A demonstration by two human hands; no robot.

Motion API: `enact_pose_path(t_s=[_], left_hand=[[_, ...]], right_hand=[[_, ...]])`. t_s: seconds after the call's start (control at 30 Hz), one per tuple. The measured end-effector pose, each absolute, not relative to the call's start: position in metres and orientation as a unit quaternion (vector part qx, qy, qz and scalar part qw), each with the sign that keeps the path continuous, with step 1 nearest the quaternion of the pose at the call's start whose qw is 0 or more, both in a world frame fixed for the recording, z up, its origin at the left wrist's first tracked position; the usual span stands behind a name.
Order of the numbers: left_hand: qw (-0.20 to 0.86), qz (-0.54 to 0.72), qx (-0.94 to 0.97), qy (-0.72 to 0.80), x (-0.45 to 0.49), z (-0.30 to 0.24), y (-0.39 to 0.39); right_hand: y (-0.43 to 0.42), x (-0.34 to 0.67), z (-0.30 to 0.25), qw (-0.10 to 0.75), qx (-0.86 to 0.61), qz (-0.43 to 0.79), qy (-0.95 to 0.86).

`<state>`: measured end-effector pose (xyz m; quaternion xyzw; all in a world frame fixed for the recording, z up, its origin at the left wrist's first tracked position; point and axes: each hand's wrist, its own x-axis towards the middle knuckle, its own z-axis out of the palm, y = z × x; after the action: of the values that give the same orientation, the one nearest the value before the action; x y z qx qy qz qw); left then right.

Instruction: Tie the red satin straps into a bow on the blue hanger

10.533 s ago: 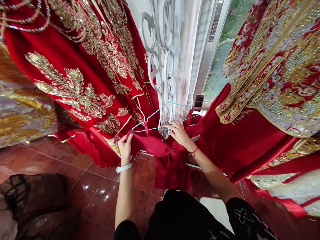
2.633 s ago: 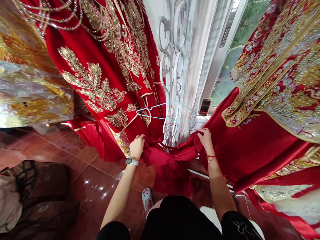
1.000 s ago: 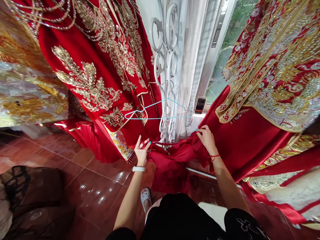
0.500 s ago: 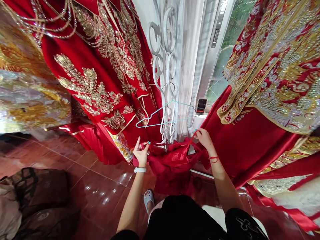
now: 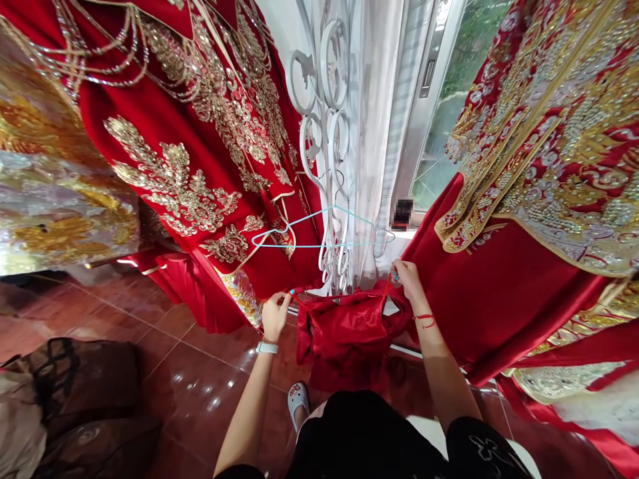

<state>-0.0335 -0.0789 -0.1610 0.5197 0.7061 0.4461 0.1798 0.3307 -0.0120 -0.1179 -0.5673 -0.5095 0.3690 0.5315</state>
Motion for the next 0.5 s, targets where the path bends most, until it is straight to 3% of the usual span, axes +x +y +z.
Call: enact_pose_path(t_s=[0.1,0.17,0.5], left_hand=[[0.306,0.542,0.47,0.625,-0.026,-0.17,-0.072],[0.331,0.611,0.411,0.591,-0.021,-0.174,-0.069],[0.294,0.659,0.35,0.598,-0.025,-0.17,-0.074]], right_hand=[[-0.012,0.318,-0.117,0.57,-0.515,0.467,-0.439],[-0.012,0.309,-0.116,0.586,-0.485,0.495,-0.42],[0.008,0.272,-0.124,0.625,-0.402,0.576,-0.339]])
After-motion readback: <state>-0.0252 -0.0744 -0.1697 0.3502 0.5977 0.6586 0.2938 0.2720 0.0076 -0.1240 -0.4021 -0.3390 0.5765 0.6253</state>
